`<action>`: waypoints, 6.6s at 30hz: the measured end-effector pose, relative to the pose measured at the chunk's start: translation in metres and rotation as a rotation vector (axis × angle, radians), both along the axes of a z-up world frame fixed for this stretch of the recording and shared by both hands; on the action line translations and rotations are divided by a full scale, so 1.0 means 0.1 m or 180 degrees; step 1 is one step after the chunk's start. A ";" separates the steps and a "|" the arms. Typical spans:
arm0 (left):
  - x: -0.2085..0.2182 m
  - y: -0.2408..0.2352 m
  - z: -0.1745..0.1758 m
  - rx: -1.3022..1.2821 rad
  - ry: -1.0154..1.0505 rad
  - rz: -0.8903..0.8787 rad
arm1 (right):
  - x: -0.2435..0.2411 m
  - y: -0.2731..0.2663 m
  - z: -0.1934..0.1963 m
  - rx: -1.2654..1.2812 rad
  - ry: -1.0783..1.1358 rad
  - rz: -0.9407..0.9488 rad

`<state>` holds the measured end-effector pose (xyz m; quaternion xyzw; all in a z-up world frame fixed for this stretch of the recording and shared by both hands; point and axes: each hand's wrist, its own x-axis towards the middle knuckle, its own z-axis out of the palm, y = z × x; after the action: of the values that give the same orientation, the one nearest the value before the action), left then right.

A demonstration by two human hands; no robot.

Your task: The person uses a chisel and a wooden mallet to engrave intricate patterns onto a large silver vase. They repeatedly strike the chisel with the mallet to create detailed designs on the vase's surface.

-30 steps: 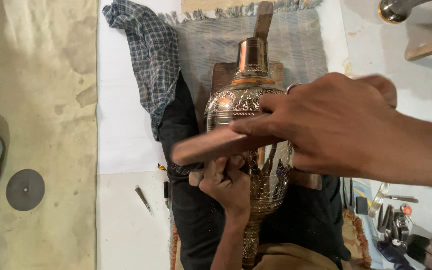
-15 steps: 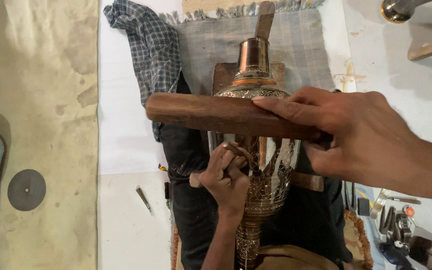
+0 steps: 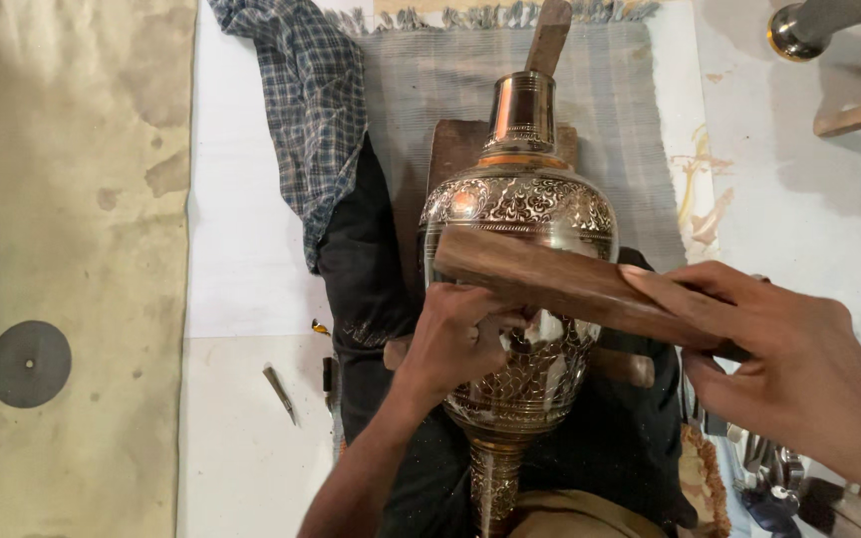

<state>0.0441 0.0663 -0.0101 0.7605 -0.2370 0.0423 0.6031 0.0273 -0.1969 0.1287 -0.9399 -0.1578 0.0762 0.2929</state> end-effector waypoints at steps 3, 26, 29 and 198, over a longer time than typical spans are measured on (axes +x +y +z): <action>0.11 0.05 0.02 -0.0353 -0.0146 -0.0624 | -0.28 -0.06 -0.24 0.0124 -0.0529 -0.0595; -0.08 -0.01 -0.02 -0.1893 0.0609 0.0180 | -1.58 0.22 -1.35 0.1113 -0.0420 -0.2407; -0.20 -0.07 -0.06 -0.1347 0.0310 0.0674 | -1.29 0.23 -1.20 0.1162 -0.0374 -0.2147; 0.39 -0.07 0.17 0.0447 -0.0738 -0.1688 | -1.89 -0.07 -1.68 0.1563 0.0690 -0.2464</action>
<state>0.0830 0.0595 0.0073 0.7020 -0.4971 -0.0467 0.5079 -0.1617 -0.2037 -0.0389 -0.8192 0.2225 0.0194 0.5282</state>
